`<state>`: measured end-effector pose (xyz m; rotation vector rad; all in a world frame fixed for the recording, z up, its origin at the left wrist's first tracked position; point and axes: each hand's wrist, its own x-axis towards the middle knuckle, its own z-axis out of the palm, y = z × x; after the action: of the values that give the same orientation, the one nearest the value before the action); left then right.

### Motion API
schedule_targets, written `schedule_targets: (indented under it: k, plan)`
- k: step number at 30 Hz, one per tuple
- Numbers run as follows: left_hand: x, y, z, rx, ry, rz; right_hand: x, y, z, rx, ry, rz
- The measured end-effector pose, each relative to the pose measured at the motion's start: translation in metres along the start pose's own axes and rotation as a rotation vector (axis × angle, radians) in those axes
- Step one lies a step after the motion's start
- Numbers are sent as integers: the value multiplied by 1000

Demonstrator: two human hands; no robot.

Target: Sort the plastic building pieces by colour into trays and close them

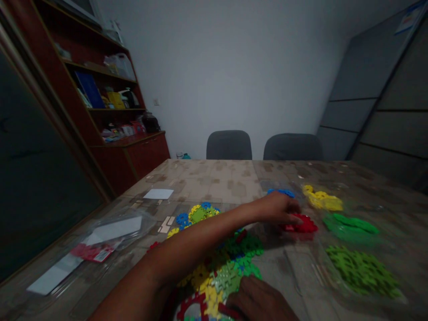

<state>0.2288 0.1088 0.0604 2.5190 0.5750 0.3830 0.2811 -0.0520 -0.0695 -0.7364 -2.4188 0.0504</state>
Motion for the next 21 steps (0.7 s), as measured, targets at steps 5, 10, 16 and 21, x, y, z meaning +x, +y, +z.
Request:
schedule_targets:
  k: [5,10,16,21]
  plan:
    - [-22,-5,-7,13,36,18,3,-1,-2,-7,9,-16]
    - [-76,-9,-22,6,114,-5,7,-3,-14,60,-88,36]
    - [-173,-8,-45,85,90,-197,10,-5,-28,187,-168,110]
    - [-242,-14,-45,111,91,-317,15,-4,-40,293,-251,150]
